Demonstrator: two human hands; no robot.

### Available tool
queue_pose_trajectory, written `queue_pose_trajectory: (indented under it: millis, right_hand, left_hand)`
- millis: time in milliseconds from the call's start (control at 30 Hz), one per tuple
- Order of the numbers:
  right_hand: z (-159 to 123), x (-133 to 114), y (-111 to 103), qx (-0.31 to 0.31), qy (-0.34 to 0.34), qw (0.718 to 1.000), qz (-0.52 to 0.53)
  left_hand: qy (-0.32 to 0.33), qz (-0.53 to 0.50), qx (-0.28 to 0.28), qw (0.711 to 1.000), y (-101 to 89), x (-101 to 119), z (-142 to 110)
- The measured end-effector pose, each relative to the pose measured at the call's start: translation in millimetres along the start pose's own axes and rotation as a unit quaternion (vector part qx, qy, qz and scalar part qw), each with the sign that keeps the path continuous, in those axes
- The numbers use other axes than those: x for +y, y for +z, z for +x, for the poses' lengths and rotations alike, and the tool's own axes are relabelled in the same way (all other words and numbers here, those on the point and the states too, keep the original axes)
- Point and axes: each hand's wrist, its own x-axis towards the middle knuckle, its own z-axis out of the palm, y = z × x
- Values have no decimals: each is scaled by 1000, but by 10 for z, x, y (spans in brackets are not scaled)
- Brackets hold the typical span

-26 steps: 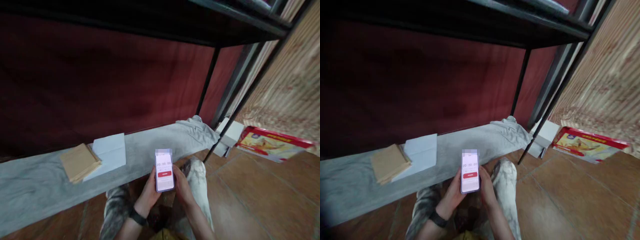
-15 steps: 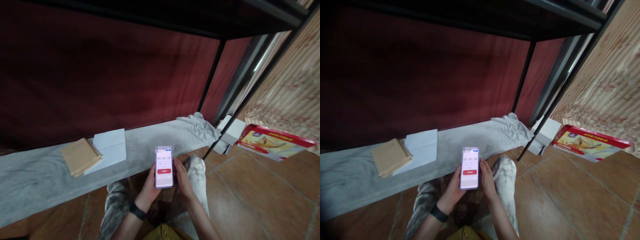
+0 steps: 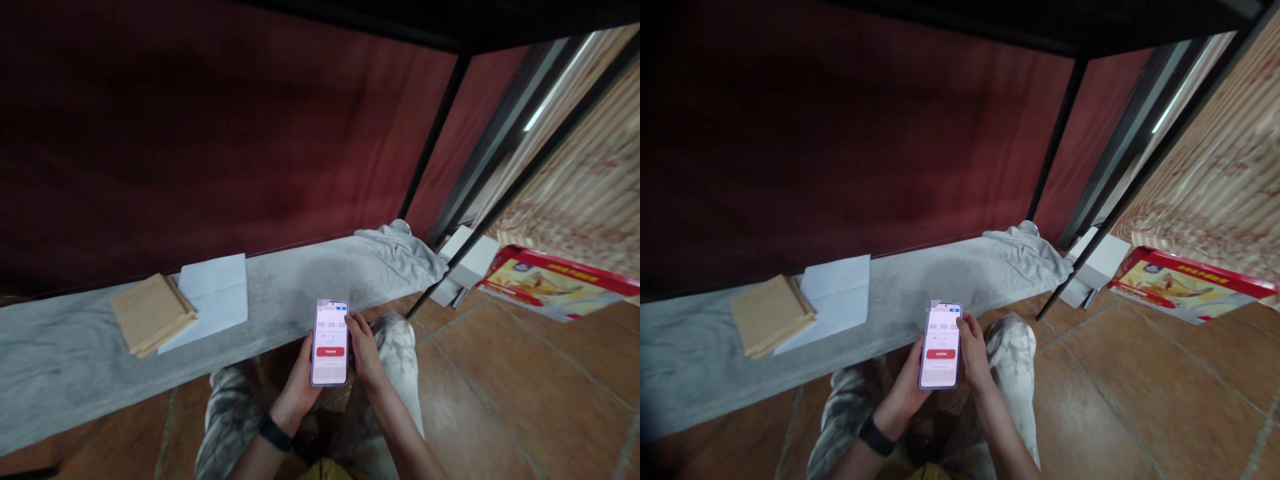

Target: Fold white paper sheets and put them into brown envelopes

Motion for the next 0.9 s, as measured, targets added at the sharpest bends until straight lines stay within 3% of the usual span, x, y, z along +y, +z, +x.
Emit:
queue_pose_trajectory:
  millis: [633, 733, 833, 900]
  right_hand:
    - [104, 41, 64, -17, 4, 999, -44]
    - [185, -61, -51, 27, -73, 992, -100]
    - [287, -248, -235, 152, -206, 951, -175]
    - [327, -318, -323, 167, -229, 940, -191]
  left_hand:
    - [5, -22, 30, 999, -11, 43, 54]
    - [16, -20, 36, 999, -5, 92, 43]
    - [6, -13, 7, 1000, 7, 164, 34]
    - [4, -9, -5, 1000, 21, 202, 39]
